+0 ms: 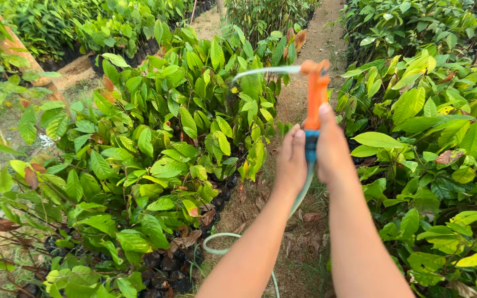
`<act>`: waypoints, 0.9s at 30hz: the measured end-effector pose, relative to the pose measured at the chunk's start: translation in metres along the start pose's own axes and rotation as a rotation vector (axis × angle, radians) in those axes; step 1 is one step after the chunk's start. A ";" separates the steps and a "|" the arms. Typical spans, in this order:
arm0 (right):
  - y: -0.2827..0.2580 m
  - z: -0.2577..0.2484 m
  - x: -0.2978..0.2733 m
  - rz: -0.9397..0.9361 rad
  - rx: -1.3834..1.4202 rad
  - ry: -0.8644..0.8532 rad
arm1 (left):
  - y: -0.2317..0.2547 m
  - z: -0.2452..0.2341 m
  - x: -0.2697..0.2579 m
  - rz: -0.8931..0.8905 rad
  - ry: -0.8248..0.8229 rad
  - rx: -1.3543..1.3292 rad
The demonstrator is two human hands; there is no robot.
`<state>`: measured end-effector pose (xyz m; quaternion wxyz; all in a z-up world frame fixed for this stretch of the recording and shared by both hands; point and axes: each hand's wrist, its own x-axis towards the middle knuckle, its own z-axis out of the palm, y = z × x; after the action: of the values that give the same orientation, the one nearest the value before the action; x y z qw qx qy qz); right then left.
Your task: The person waters several rows of young plants in black bags using a garden hose with a spray nozzle.
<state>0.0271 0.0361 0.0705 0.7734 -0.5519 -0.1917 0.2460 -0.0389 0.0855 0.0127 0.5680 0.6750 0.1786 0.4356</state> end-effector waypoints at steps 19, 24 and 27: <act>-0.058 0.023 0.128 -0.037 -0.737 -0.502 | -0.024 0.075 -0.029 -0.285 -0.074 0.063; -0.047 0.049 0.159 -0.126 -0.757 -0.364 | -0.061 0.063 0.011 -0.261 -0.126 -0.025; -0.054 0.061 0.187 -0.078 -0.925 -0.416 | -0.078 0.069 0.035 -0.206 -0.132 -0.122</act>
<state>0.1519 0.1783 0.1460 0.4020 -0.7683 -0.4511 0.2112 0.0553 0.0916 -0.0438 0.6602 0.6444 0.1825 0.3398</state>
